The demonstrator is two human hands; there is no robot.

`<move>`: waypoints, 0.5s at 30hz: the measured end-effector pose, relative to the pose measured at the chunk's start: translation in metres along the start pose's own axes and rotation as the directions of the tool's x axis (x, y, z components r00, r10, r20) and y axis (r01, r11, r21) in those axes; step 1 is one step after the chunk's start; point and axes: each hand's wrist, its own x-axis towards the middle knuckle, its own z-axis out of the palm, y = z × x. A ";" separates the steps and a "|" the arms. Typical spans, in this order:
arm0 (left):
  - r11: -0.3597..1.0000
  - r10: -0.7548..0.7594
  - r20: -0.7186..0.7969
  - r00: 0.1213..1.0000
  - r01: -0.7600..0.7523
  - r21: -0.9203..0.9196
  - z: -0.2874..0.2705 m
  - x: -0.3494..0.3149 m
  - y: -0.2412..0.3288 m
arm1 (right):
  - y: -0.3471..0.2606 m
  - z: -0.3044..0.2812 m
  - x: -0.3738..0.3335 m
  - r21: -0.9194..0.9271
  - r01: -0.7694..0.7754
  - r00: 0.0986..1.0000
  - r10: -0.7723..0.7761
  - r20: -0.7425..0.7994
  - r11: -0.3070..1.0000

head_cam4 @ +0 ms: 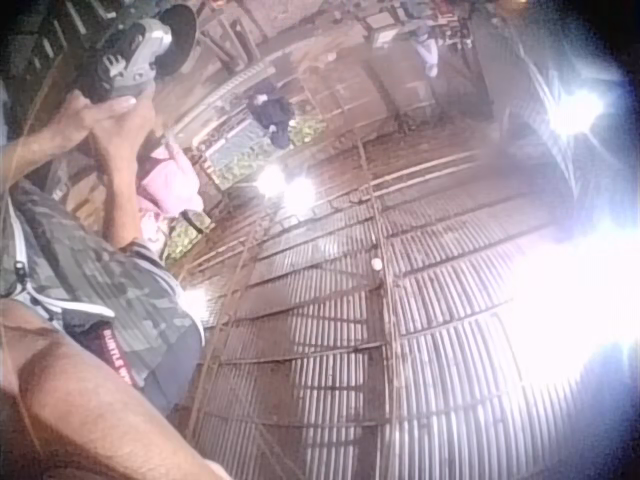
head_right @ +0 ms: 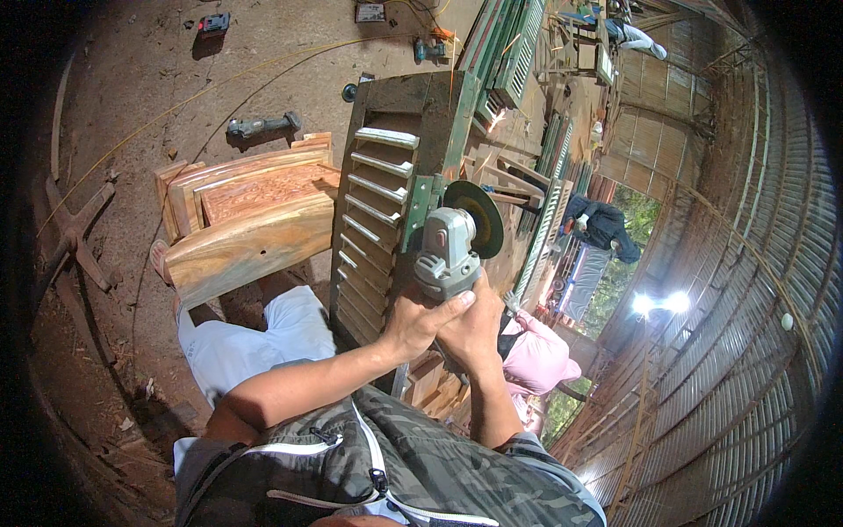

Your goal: The person uses an angle grinder to smooth the edges of a green wooden shutter, then flips it and uses a hammer to tap along the slats. The shutter is repositioned several times during the process.

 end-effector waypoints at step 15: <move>1.000 0.005 -0.004 1.000 -0.005 0.023 0.001 0.001 0.001 | 0.003 -0.001 0.001 0.046 -0.020 0.999 0.019 0.027 0.999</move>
